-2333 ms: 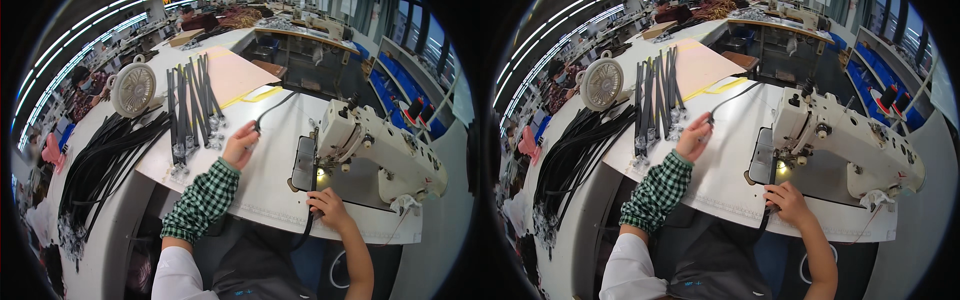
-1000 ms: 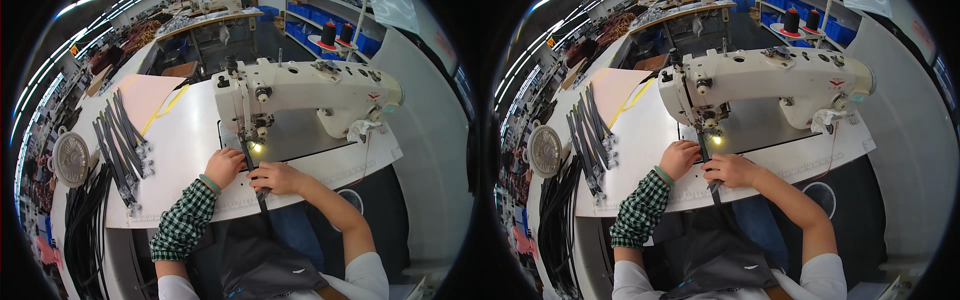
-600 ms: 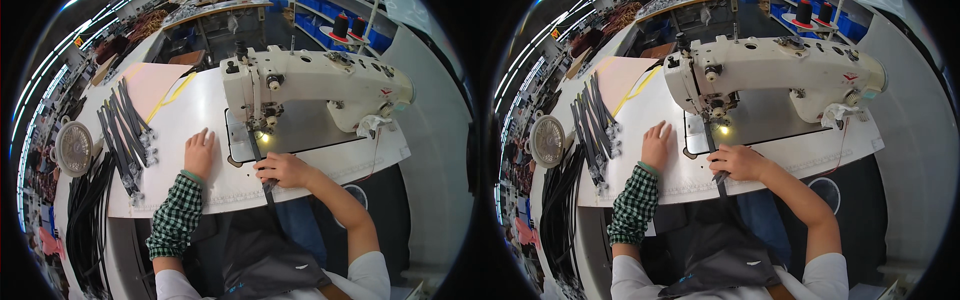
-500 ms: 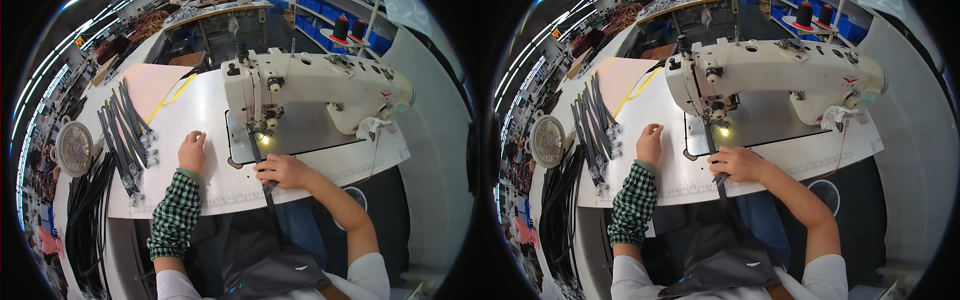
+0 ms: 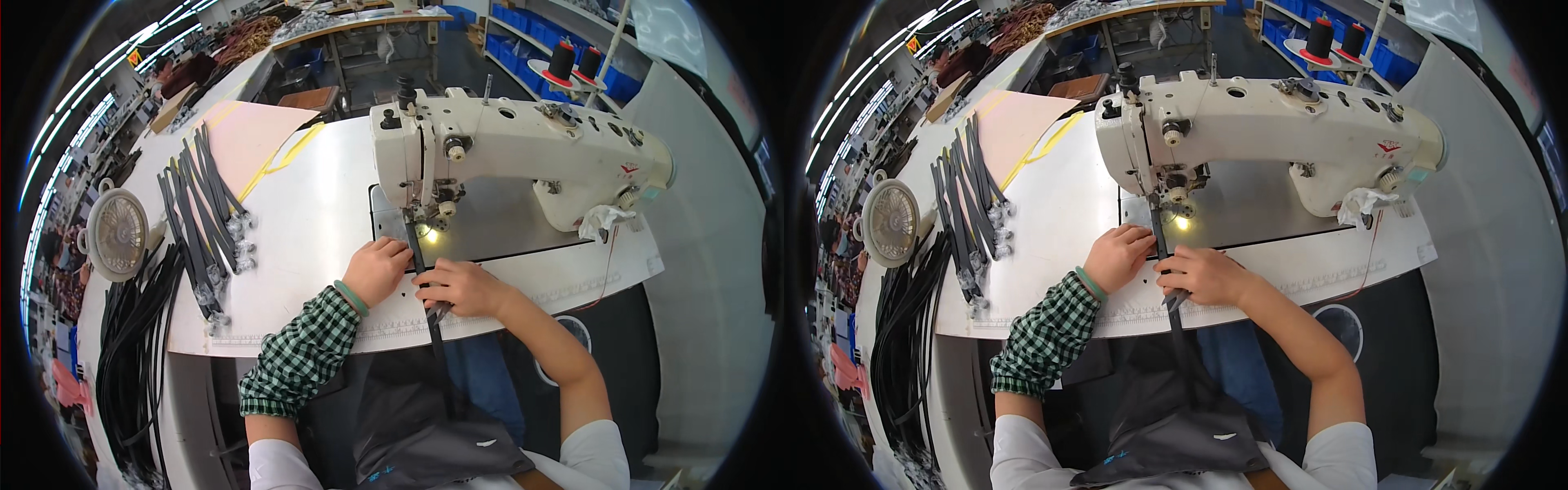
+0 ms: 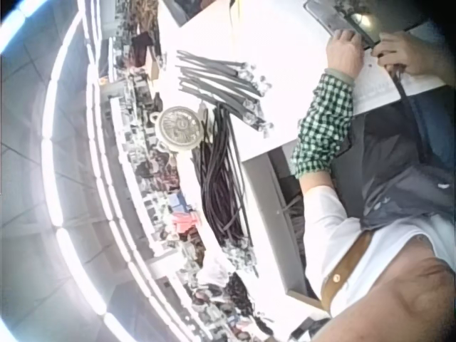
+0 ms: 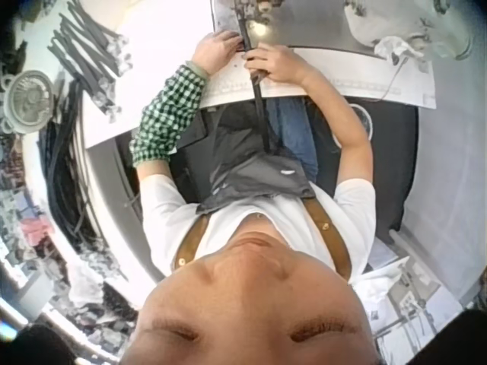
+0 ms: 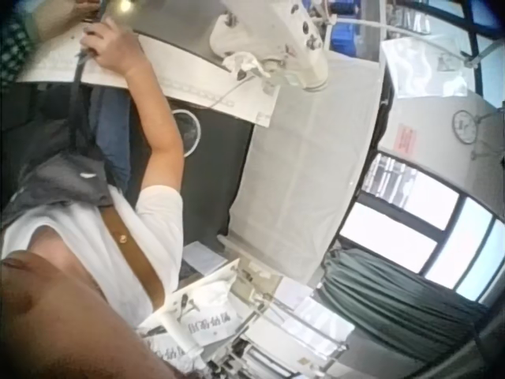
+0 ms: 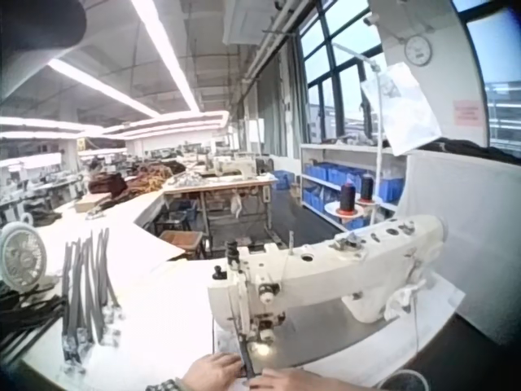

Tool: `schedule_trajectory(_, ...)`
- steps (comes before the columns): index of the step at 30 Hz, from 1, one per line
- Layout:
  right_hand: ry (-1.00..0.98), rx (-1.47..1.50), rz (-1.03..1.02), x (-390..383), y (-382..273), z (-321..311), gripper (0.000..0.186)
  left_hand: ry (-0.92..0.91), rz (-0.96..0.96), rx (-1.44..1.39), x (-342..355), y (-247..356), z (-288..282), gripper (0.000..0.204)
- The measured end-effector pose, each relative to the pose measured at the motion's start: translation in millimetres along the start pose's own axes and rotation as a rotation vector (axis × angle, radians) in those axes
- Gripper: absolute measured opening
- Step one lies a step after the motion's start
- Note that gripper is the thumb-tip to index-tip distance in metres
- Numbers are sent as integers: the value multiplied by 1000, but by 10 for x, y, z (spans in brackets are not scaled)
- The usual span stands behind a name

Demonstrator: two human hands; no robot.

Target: The person operates an industrial sewing machine to stitch long black straps. They feed the straps through the machine one at a time, guiding them with both hands to ensure straight stitching. After each strap is sewn, the person cuts the thread and sets the finished piece aside before picking up the next one from a pile on the table.

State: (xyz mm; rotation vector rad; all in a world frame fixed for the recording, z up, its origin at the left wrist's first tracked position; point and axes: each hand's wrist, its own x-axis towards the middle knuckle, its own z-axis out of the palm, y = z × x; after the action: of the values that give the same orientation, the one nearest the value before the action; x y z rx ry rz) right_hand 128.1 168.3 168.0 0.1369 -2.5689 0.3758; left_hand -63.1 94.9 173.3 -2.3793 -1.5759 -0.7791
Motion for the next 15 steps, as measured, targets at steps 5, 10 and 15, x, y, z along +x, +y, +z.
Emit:
schedule_trajectory(5,-9,11,1,8,-4,-2,14,-8,-49,54,103,-61,81,16)
schedule_trajectory(10,-1,4,-18,20,-21,-20,15,15,-47,-8,93,-140,115,20)
schedule_trajectory(15,23,-19,-61,33,-14,-16,19,-27,-31,-95,24,-201,65,35)
